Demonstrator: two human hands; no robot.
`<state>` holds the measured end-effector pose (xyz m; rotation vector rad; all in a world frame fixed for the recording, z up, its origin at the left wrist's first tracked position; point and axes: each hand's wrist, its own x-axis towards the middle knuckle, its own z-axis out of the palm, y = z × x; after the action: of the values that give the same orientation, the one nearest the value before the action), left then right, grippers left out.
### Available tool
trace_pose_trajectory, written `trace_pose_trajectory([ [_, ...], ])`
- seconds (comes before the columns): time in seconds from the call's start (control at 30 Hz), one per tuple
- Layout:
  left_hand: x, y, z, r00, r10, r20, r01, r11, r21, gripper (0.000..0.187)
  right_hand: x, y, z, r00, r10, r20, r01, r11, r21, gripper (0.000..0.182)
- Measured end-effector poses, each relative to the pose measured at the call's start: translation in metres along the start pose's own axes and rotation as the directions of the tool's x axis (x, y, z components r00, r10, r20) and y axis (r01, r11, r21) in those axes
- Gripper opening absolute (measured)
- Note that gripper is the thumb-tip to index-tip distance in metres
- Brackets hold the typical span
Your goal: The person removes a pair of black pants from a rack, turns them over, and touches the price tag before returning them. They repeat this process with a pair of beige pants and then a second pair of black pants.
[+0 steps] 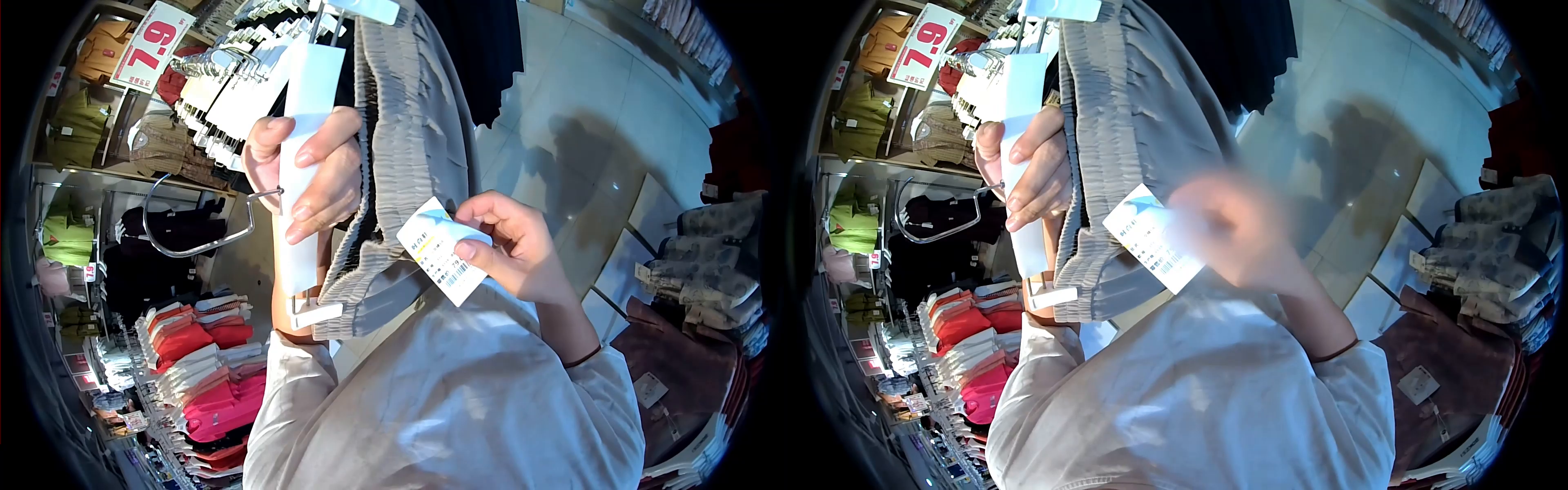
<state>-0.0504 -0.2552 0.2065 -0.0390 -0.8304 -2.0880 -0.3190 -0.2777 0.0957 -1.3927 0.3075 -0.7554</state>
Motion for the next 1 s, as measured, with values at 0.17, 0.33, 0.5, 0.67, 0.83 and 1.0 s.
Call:
trace_pose_trajectory([
  [0.17,0.006,-0.002,0.004,0.997,-0.074,0.010,0.074,0.997,-0.002,0.029,0.000,-0.019,0.001,0.994,0.095,0.053,-0.096,0.995,0.016,0.022],
  [0.33,0.010,-0.002,0.005,0.990,-0.139,0.006,0.138,0.989,0.048,0.029,0.000,-0.026,0.001,0.979,0.192,0.073,-0.196,0.978,0.064,0.021],
  [0.5,0.011,-0.007,0.006,0.993,-0.119,-0.021,0.119,0.993,0.016,0.030,0.000,-0.021,-0.005,0.988,0.131,0.078,-0.134,0.990,0.037,0.019],
  [0.67,0.012,-0.012,0.014,0.992,-0.055,-0.110,0.054,0.998,-0.008,0.032,0.004,-0.027,-0.006,0.977,0.181,0.116,-0.186,0.982,0.036,0.020],
  [0.83,0.008,-0.020,0.015,0.979,0.013,-0.205,-0.011,1.000,0.011,0.034,0.004,-0.021,-0.002,0.969,0.221,0.113,-0.226,0.974,0.033,0.020],
  [1.0,0.005,-0.019,0.008,0.989,-0.050,-0.138,0.046,0.999,-0.029,0.033,0.004,-0.021,0.002,0.961,0.249,0.123,-0.254,0.967,0.026,0.013],
])
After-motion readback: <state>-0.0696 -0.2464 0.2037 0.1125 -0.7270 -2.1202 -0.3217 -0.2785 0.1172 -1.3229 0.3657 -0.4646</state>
